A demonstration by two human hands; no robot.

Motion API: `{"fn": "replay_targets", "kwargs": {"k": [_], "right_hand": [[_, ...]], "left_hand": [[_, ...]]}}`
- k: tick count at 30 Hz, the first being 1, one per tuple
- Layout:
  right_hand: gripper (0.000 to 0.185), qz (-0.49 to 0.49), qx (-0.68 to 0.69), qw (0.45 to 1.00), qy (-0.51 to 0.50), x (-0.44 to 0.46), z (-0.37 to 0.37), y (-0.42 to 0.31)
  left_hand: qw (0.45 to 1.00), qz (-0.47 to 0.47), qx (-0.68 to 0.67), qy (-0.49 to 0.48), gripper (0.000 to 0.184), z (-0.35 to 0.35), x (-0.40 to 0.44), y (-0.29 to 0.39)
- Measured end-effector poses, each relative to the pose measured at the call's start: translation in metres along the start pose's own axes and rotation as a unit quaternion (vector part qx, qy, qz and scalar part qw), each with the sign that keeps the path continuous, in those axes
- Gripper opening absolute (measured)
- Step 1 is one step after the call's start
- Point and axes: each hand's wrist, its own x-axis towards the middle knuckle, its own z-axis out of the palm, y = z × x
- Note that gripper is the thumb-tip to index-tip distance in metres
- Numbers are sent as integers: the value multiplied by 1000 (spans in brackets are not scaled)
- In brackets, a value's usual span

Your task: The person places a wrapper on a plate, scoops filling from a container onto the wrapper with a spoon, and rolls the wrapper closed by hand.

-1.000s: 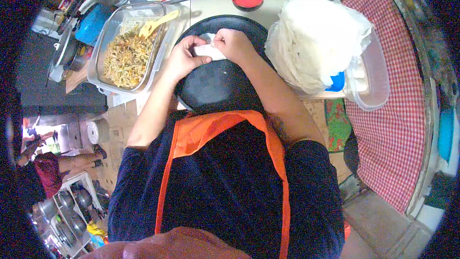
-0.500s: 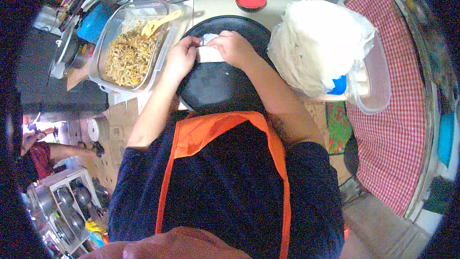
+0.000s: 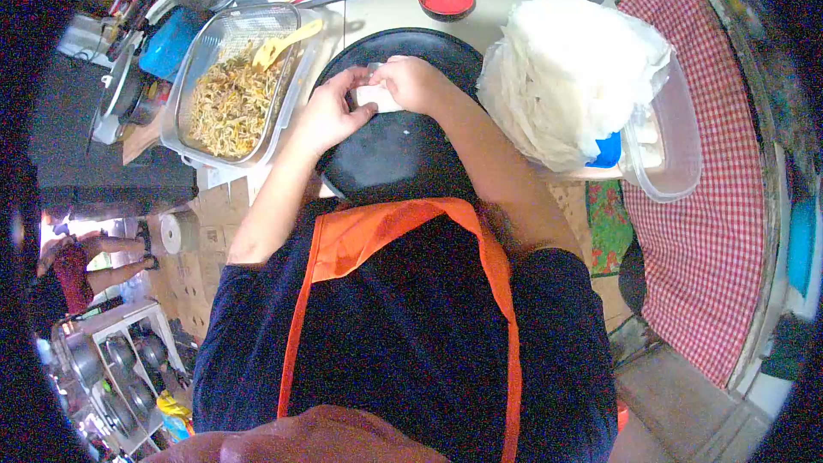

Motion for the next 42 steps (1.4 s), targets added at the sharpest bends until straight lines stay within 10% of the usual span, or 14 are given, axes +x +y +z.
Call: {"fn": "replay_targets", "kwargs": {"k": [5,15,32,35,42], "right_hand": [[14,164,156,974,21,-5,1,-4],[40,51,-115,991,48,-35,-9,-30],[32,173,-180,930,-271,15,-45,-46],[40,232,-281,927,-89,50,-63,-54],[73,416,-301,857,-49,93,-61,14]], "left_hand": [[977,191,89,21,40,4,5,-27],[986,114,97,-79,32,-4,14,-16],[976,209,65,-6,36,4,5,-24],[976,210,61,11,36,7,3,-24],[966,225,124,32,38,6,0,-23]]}}
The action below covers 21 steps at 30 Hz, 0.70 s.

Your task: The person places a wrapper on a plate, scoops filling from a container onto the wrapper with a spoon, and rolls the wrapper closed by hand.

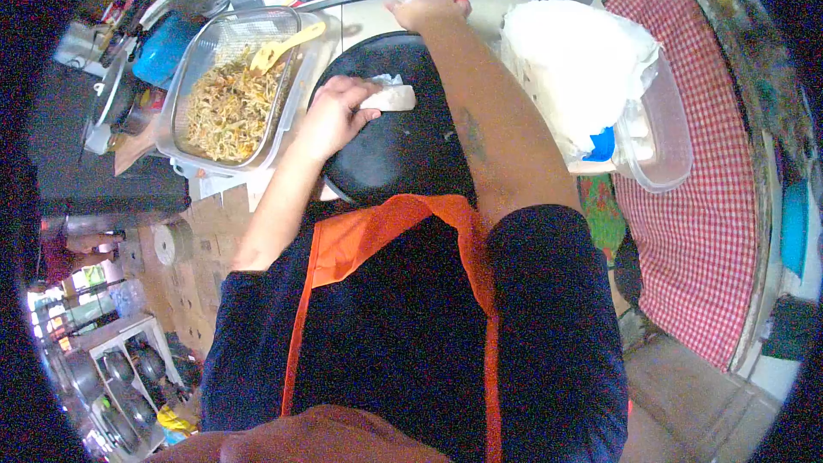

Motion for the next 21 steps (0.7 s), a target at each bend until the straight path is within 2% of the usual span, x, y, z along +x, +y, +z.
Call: {"fn": "replay_targets", "kwargs": {"k": [2,4,6,7,9,11,12,14,15,18,20,21], "right_hand": [[75,22,42,999,-19,15,22,11],[70,19,38,999,-12,2,8,7],[62,-13,-7,994,111,-8,-7,-1],[62,-13,-9,994,110,-11,-13,-4],[55,-142,84,985,47,-19,-24,-14],[53,-233,129,952,-150,-67,-35,-24],[53,-236,149,945,-169,-88,-33,-27],[54,-288,109,942,-136,-72,27,-9],[54,-288,108,942,-136,-77,22,-6],[54,-254,168,952,-26,-89,20,-2],[55,-405,144,897,98,-79,57,6],[56,-407,117,904,57,-84,58,7]], "left_hand": [[999,-30,-27,4,37,1,-2,2],[999,-33,-38,17,36,2,-5,2],[999,-18,-24,23,37,4,-6,0],[999,-19,-26,24,37,5,-6,-1],[999,-8,-26,19,37,5,-6,-4],[999,-11,-29,16,37,6,-6,-5],[999,-14,-31,14,37,6,-6,-5],[999,-15,-41,14,37,6,-6,-6],[998,-19,-51,13,37,6,-6,-5],[999,-10,-48,18,38,5,-6,-4],[999,-8,-36,20,38,6,-7,-6],[999,-8,-24,23,38,5,-7,-5]]}}
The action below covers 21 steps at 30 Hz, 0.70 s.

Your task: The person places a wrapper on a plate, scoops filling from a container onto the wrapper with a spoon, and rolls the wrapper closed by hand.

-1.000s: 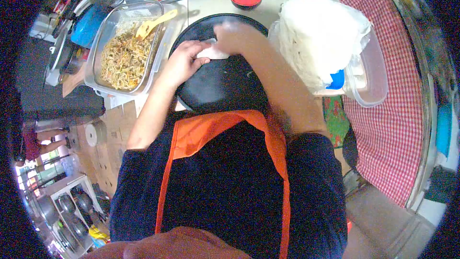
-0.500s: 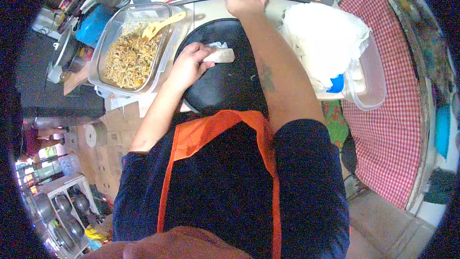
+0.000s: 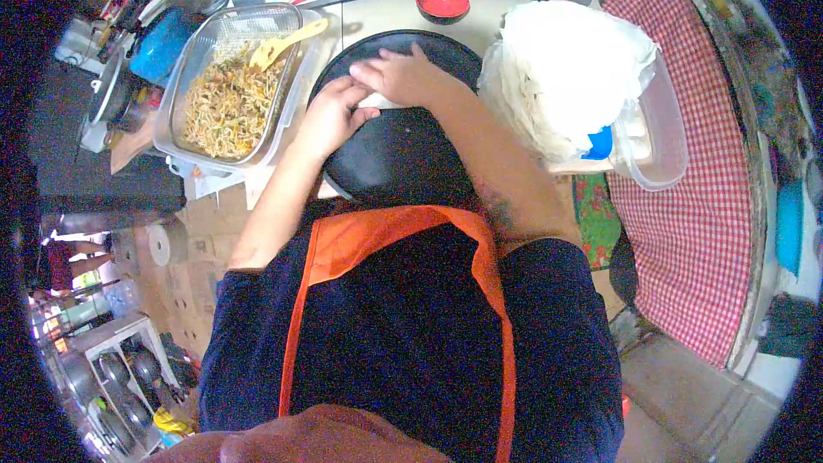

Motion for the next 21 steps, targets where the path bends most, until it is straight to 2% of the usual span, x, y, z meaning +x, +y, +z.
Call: {"fn": "replay_targets", "kwargs": {"k": [1,3,4,5,7,8,9,11,12,13,15,16,17,19,20,21], "right_hand": [[57,4,-9,999,-48,-4,1,-2],[59,70,57,996,-15,1,-5,-2],[60,85,124,988,31,3,-11,-7],[60,84,125,988,30,1,-8,-5],[60,103,83,989,-70,-5,-3,-5],[59,135,121,983,-20,-5,0,-4],[59,137,121,983,-19,-5,-7,-6],[58,100,26,990,97,-6,-19,-8],[48,51,-76,995,26,-4,-23,-8],[48,51,-75,996,26,-2,-25,-8],[55,207,76,975,-22,6,-34,-9],[57,207,106,971,63,14,-35,-3],[57,206,106,971,62,20,-38,0],[61,279,85,945,150,33,-48,3],[61,278,87,945,150,41,-50,6],[60,331,18,937,113,50,-51,12]], "left_hand": [[1000,1,1,-1,38,-1,0,2],[999,-22,-22,-11,37,-2,1,5],[999,-23,-21,-10,37,-2,1,6],[999,-23,-20,-9,37,-2,1,6],[999,-23,-19,-13,36,-2,-1,6],[999,-25,-25,-17,36,-2,-1,5],[999,-27,-32,-19,36,-2,1,5],[999,-21,-31,-16,36,0,1,2],[999,-15,-29,-13,36,0,1,2],[999,-16,-29,-13,36,0,0,3],[999,-26,-33,-25,36,-1,3,4],[999,-24,-33,-23,36,-2,4,5],[999,-26,-30,-18,36,-3,3,8],[999,-32,-26,-12,37,-3,2,9],[999,-28,-31,-11,37,-3,2,9],[999,-23,-35,-11,37,-3,3,8]]}}
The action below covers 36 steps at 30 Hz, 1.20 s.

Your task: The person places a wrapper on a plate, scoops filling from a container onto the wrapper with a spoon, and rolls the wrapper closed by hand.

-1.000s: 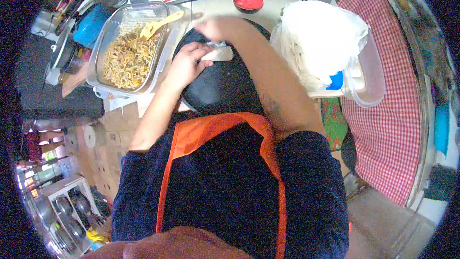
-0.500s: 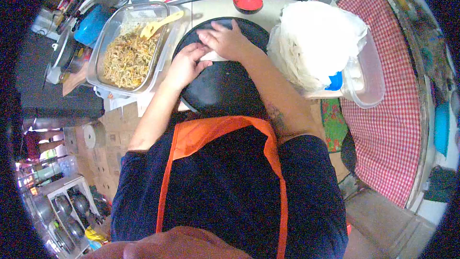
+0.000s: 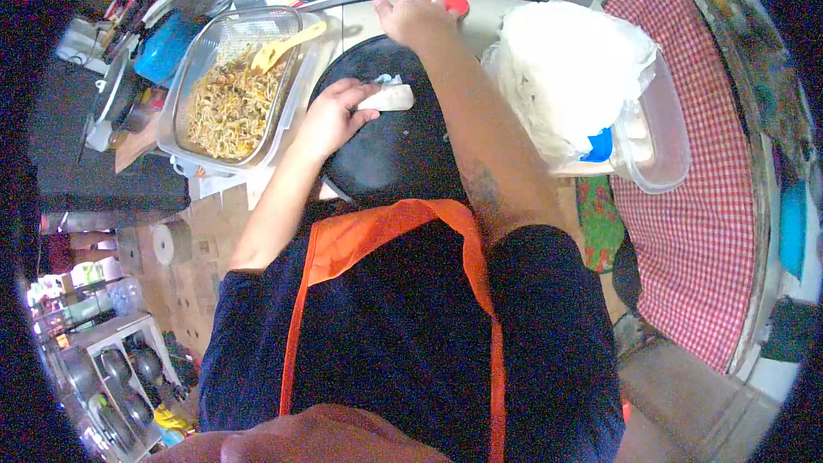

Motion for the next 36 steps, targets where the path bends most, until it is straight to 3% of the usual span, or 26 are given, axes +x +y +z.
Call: {"fn": "replay_targets", "kwargs": {"k": [1,2,4,6,8,12,14,18,20,25,27,30,31,32,36], "right_hand": [[61,44,-83,996,-8,11,1,1],[61,43,-83,996,-6,19,2,3],[64,141,-123,979,-81,30,11,16],[66,139,-124,976,-109,31,16,23],[61,84,-159,983,25,26,18,25],[56,-1,-130,991,27,-11,-8,-1],[52,-132,-81,979,-135,-25,9,9],[53,-91,-100,979,-152,-62,1,3],[55,-41,63,992,-103,-63,-8,3],[55,-69,10,989,-127,-69,1,8],[42,-126,43,991,31,-70,-5,6],[26,-208,115,971,13,-81,-17,1],[19,-322,14,946,36,-90,-13,3],[21,-332,-21,943,-14,-102,-7,2],[40,-365,-20,930,36,-124,18,18]], "left_hand": [[1000,1,2,1,37,0,0,0],[1000,-6,1,-6,38,0,-1,0],[1000,-13,1,-8,38,1,-1,-1],[1000,-22,-13,-14,38,1,-1,-1],[1000,-20,-2,-16,38,0,-1,-1],[1000,0,6,-7,37,1,0,-3],[1000,-6,11,-15,37,0,1,-2],[1000,4,12,-7,36,3,1,-4],[1000,2,9,-8,35,3,1,-4],[1000,-3,18,-19,35,-1,4,2],[1000,1,18,-13,35,-2,5,2],[993,-45,66,-85,33,-8,13,5],[993,-45,67,-87,33,-8,15,2],[987,-63,97,-108,31,-7,19,-1],[970,-139,121,-156,31,-3,31,-8]]}}
